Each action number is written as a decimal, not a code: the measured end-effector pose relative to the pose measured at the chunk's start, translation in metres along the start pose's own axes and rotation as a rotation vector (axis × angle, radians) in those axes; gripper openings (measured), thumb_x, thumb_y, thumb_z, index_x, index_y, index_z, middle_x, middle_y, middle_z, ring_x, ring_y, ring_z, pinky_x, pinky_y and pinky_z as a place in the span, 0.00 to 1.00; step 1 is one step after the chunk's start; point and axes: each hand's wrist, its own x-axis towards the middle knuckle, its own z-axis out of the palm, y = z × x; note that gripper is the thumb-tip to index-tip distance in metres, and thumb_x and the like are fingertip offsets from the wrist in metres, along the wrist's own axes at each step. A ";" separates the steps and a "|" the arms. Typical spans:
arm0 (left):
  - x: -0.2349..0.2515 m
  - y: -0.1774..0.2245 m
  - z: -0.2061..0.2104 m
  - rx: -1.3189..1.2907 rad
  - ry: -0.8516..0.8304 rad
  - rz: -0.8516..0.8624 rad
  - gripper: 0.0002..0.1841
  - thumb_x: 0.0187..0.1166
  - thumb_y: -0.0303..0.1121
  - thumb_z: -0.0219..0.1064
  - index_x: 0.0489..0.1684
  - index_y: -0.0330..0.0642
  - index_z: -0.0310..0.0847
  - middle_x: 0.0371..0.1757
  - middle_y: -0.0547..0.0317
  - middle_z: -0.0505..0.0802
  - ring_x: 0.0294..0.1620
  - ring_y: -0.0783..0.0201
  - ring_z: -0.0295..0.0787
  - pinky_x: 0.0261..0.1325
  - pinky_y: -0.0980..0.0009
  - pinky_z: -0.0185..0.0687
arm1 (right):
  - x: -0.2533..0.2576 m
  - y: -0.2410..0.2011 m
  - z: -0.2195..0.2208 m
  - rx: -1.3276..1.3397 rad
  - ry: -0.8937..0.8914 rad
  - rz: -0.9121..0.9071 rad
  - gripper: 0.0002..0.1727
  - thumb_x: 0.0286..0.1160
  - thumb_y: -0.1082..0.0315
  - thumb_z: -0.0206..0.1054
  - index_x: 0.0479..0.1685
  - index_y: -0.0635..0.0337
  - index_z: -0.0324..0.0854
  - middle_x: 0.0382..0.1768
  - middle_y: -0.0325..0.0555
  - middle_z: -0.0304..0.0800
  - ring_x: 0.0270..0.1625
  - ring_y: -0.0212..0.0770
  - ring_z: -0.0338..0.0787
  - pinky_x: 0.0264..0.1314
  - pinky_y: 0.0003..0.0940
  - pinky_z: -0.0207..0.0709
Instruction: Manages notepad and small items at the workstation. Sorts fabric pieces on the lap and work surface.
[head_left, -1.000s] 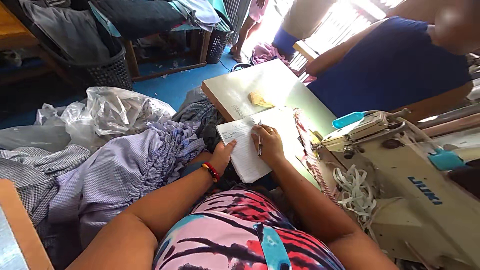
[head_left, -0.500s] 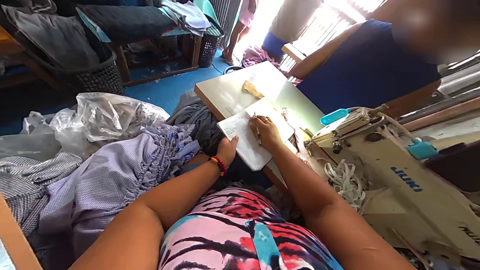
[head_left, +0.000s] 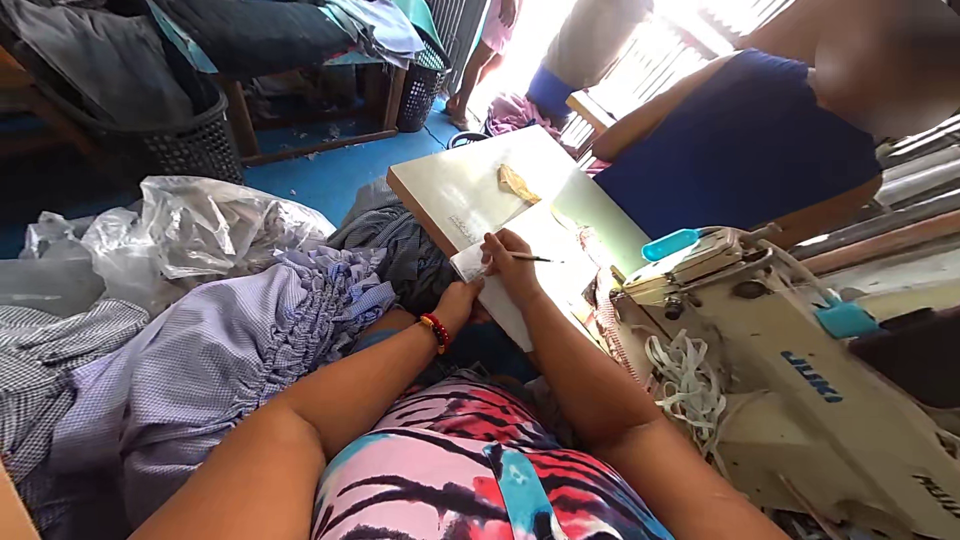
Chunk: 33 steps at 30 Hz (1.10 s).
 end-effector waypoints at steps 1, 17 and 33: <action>0.001 0.000 0.000 -0.006 0.001 0.006 0.22 0.97 0.45 0.45 0.53 0.32 0.76 0.29 0.54 0.90 0.25 0.68 0.88 0.34 0.73 0.85 | 0.001 -0.001 0.003 0.010 0.013 0.017 0.17 0.92 0.64 0.55 0.31 0.62 0.78 0.19 0.33 0.81 0.17 0.22 0.78 0.20 0.19 0.75; 0.004 -0.004 0.000 -0.032 0.015 0.055 0.21 0.97 0.42 0.46 0.48 0.32 0.78 0.27 0.54 0.91 0.23 0.68 0.89 0.32 0.74 0.86 | -0.002 0.008 0.008 -0.285 0.118 -0.175 0.20 0.79 0.69 0.68 0.17 0.57 0.66 0.15 0.32 0.65 0.18 0.23 0.65 0.25 0.18 0.60; 0.002 -0.004 0.000 -0.028 0.005 0.075 0.19 0.97 0.40 0.45 0.52 0.33 0.77 0.28 0.55 0.90 0.24 0.68 0.89 0.33 0.74 0.86 | -0.001 0.009 0.006 -0.255 0.141 -0.172 0.20 0.76 0.73 0.66 0.15 0.55 0.64 0.15 0.31 0.64 0.19 0.22 0.64 0.24 0.18 0.58</action>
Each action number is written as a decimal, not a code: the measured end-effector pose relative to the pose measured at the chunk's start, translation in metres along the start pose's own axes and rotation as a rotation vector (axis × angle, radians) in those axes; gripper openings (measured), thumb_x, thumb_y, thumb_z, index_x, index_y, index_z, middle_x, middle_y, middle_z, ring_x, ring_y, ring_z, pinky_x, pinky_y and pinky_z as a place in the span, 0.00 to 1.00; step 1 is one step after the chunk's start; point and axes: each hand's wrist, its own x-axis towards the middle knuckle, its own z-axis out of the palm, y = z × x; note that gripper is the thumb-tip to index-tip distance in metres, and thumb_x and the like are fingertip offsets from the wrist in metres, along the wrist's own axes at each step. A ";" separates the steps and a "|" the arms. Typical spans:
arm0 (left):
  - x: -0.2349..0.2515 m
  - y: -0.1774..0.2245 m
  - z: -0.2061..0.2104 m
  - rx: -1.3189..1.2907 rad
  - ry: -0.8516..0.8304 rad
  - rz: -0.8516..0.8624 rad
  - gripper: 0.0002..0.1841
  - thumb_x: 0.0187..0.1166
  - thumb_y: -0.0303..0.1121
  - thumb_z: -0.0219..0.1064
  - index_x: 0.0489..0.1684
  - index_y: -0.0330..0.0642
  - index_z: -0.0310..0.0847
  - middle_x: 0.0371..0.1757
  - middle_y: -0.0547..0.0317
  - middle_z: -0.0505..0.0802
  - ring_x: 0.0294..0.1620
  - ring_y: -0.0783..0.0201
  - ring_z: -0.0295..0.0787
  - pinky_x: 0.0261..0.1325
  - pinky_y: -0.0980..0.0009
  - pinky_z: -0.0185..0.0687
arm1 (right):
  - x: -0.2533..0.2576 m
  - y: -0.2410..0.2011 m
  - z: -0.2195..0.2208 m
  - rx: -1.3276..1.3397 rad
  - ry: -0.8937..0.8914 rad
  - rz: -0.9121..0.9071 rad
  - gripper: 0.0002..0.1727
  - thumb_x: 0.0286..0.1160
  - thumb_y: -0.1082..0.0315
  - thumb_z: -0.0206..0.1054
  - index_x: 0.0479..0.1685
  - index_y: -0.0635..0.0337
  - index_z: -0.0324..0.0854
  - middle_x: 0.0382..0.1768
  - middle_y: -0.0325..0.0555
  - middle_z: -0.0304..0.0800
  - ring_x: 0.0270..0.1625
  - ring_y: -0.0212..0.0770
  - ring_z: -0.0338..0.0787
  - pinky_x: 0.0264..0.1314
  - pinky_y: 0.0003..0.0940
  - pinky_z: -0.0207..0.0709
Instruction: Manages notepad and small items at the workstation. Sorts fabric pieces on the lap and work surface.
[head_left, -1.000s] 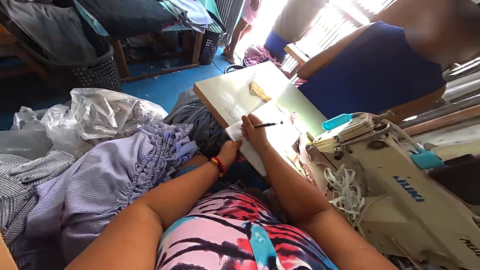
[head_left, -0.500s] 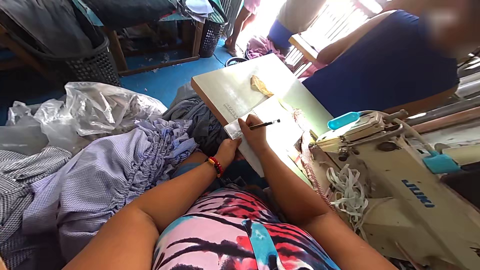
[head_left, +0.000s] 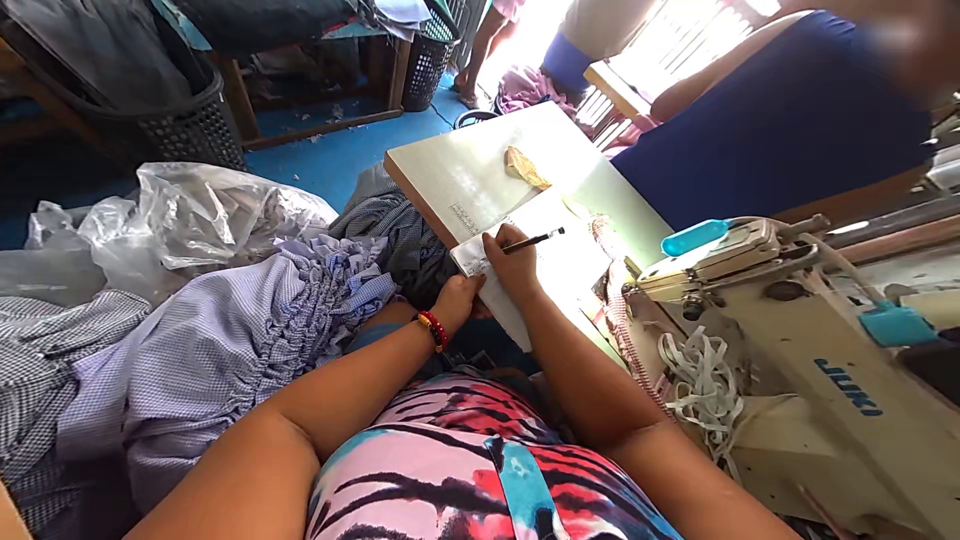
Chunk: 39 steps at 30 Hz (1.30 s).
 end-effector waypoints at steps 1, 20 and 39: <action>0.000 0.000 0.000 0.000 0.000 0.001 0.19 0.97 0.40 0.45 0.53 0.33 0.77 0.28 0.54 0.90 0.24 0.68 0.89 0.33 0.74 0.87 | 0.000 0.001 0.000 0.002 -0.001 -0.006 0.20 0.76 0.73 0.66 0.15 0.55 0.65 0.15 0.31 0.64 0.19 0.22 0.64 0.24 0.18 0.58; 0.000 0.002 -0.001 0.029 -0.009 -0.013 0.20 0.97 0.41 0.45 0.51 0.33 0.77 0.27 0.55 0.90 0.24 0.68 0.88 0.33 0.74 0.86 | 0.001 0.000 -0.003 -0.012 -0.018 0.032 0.18 0.76 0.74 0.63 0.16 0.58 0.66 0.17 0.33 0.65 0.21 0.25 0.66 0.26 0.20 0.60; 0.001 0.002 0.000 0.034 -0.008 -0.016 0.20 0.97 0.41 0.45 0.50 0.33 0.78 0.27 0.55 0.90 0.23 0.69 0.88 0.32 0.75 0.86 | 0.000 0.002 -0.002 0.020 0.018 0.046 0.18 0.75 0.76 0.64 0.17 0.57 0.65 0.16 0.33 0.64 0.19 0.25 0.64 0.24 0.20 0.59</action>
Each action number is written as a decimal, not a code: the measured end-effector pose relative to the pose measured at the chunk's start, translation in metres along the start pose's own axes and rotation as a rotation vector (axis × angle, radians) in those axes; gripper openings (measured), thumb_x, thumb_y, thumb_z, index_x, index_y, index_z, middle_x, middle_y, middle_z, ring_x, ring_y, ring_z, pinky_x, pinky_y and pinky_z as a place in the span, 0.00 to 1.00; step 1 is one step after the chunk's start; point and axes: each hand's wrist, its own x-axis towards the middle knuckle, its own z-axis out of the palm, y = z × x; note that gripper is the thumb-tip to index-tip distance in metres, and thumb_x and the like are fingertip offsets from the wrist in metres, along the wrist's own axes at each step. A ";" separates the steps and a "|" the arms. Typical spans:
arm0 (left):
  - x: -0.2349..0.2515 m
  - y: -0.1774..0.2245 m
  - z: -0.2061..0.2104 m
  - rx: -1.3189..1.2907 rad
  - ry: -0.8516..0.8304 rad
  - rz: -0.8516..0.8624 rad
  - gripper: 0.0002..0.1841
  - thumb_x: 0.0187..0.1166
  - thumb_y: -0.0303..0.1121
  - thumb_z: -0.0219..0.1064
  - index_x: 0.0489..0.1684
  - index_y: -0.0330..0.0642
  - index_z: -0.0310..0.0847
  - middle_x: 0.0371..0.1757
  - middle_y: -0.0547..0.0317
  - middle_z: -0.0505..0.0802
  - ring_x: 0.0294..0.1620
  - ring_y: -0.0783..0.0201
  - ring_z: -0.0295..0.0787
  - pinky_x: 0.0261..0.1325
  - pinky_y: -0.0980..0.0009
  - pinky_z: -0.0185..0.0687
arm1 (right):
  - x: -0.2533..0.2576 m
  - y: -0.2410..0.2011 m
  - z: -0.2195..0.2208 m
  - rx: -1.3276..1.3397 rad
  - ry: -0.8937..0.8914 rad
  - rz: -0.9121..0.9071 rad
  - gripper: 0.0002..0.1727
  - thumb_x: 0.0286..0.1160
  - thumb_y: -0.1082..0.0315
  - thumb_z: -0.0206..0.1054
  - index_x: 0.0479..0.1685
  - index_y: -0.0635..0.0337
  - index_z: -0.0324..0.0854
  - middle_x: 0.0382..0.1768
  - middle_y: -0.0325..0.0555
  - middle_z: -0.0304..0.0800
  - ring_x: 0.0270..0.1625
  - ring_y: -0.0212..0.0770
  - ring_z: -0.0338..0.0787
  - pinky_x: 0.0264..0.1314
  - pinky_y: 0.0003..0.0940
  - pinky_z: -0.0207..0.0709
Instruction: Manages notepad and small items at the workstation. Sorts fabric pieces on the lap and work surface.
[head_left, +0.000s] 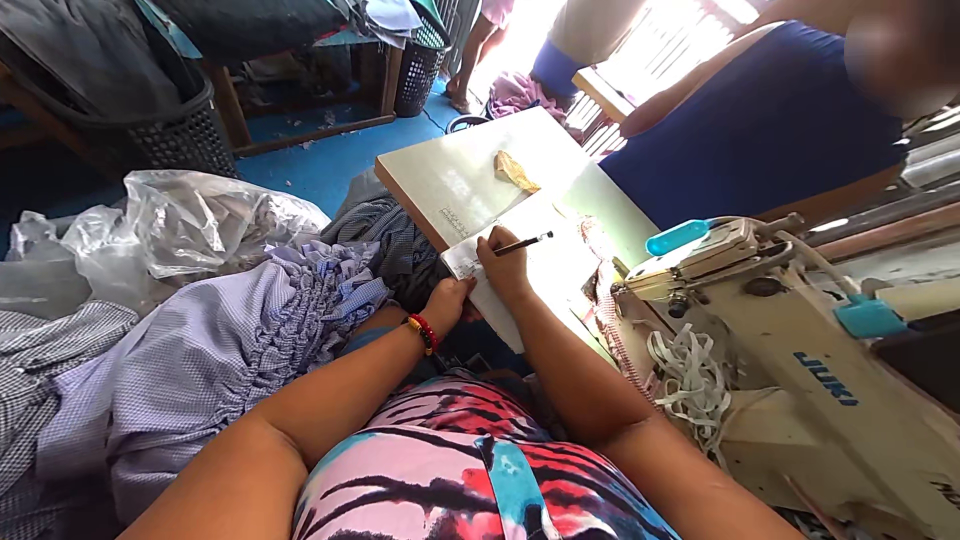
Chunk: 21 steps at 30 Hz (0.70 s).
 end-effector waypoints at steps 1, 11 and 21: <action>0.000 -0.001 0.000 0.013 0.005 0.000 0.21 0.97 0.41 0.45 0.48 0.33 0.78 0.26 0.55 0.90 0.23 0.69 0.88 0.32 0.75 0.86 | 0.000 0.001 -0.001 0.035 -0.003 0.029 0.18 0.76 0.76 0.63 0.17 0.57 0.64 0.16 0.33 0.64 0.19 0.25 0.64 0.24 0.20 0.59; -0.039 0.011 -0.038 0.182 0.094 0.061 0.16 0.95 0.34 0.45 0.47 0.35 0.77 0.22 0.64 0.88 0.18 0.73 0.84 0.27 0.77 0.83 | 0.011 -0.018 -0.084 -0.477 -0.041 0.457 0.18 0.89 0.57 0.58 0.55 0.66 0.79 0.34 0.58 0.86 0.37 0.59 0.88 0.42 0.61 0.79; -0.064 0.037 -0.040 0.198 0.248 0.276 0.13 0.93 0.27 0.44 0.50 0.38 0.77 0.29 0.68 0.93 0.31 0.77 0.92 0.39 0.77 0.91 | -0.057 -0.022 -0.061 -0.671 -0.220 0.258 0.15 0.88 0.58 0.61 0.53 0.60 0.85 0.44 0.58 0.91 0.53 0.60 0.92 0.54 0.59 0.83</action>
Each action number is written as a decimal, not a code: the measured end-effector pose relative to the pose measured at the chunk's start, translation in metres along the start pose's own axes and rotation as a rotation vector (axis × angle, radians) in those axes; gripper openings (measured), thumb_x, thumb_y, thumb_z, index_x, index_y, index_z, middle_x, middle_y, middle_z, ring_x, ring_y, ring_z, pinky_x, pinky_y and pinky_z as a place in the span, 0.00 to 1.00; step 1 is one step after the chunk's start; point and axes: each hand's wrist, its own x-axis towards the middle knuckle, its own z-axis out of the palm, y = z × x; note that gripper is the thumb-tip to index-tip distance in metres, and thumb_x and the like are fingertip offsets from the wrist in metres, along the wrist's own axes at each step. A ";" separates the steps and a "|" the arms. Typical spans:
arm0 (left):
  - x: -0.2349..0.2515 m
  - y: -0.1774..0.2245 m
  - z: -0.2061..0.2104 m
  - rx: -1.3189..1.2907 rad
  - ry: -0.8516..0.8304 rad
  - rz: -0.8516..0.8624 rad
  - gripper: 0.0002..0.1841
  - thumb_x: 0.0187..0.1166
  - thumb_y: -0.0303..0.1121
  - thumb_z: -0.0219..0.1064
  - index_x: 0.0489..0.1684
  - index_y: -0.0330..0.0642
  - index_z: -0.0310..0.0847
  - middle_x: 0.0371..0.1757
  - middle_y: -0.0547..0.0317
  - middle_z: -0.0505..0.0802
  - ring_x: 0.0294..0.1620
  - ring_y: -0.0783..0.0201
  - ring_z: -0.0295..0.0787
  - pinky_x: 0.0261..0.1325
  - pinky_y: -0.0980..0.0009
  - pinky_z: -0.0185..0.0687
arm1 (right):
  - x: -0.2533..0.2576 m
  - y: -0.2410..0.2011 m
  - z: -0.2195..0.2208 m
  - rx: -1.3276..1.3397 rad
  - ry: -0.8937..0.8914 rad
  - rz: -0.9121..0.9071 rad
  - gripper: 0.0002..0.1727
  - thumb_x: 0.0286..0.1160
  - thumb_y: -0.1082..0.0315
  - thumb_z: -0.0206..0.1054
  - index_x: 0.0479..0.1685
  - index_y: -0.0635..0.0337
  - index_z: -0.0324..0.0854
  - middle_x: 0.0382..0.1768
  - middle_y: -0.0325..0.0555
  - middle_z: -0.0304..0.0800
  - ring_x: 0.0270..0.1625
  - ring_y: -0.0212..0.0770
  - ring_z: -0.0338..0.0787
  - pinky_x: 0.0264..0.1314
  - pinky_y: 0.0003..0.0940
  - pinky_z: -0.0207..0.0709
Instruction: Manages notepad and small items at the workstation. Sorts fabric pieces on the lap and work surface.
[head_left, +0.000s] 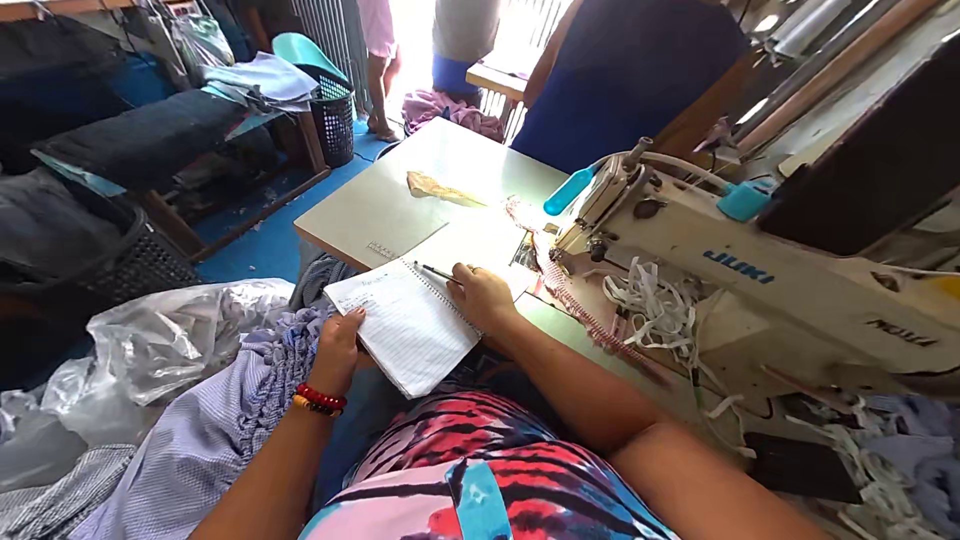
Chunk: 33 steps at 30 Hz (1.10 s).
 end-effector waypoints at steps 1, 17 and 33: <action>0.000 -0.001 0.001 0.044 -0.001 -0.029 0.12 0.93 0.27 0.45 0.52 0.35 0.76 0.30 0.66 0.91 0.32 0.77 0.91 0.40 0.77 0.90 | -0.002 0.003 0.000 0.001 0.011 -0.005 0.15 0.88 0.58 0.62 0.53 0.61 0.85 0.43 0.58 0.90 0.52 0.60 0.92 0.53 0.59 0.83; 0.012 0.008 0.036 0.483 -0.246 0.654 0.31 0.89 0.50 0.47 0.73 0.30 0.78 0.74 0.43 0.84 0.76 0.54 0.78 0.77 0.51 0.72 | -0.059 0.037 -0.005 0.319 0.262 -0.101 0.17 0.83 0.61 0.66 0.59 0.63 0.88 0.59 0.61 0.87 0.59 0.56 0.90 0.61 0.53 0.85; 0.015 -0.044 0.060 0.874 -0.374 0.799 0.21 0.89 0.38 0.58 0.75 0.41 0.83 0.79 0.47 0.84 0.88 0.50 0.69 0.93 0.51 0.53 | -0.090 0.117 -0.042 -0.148 0.214 0.316 0.20 0.88 0.67 0.56 0.65 0.74 0.83 0.64 0.81 0.82 0.72 0.79 0.79 0.76 0.75 0.65</action>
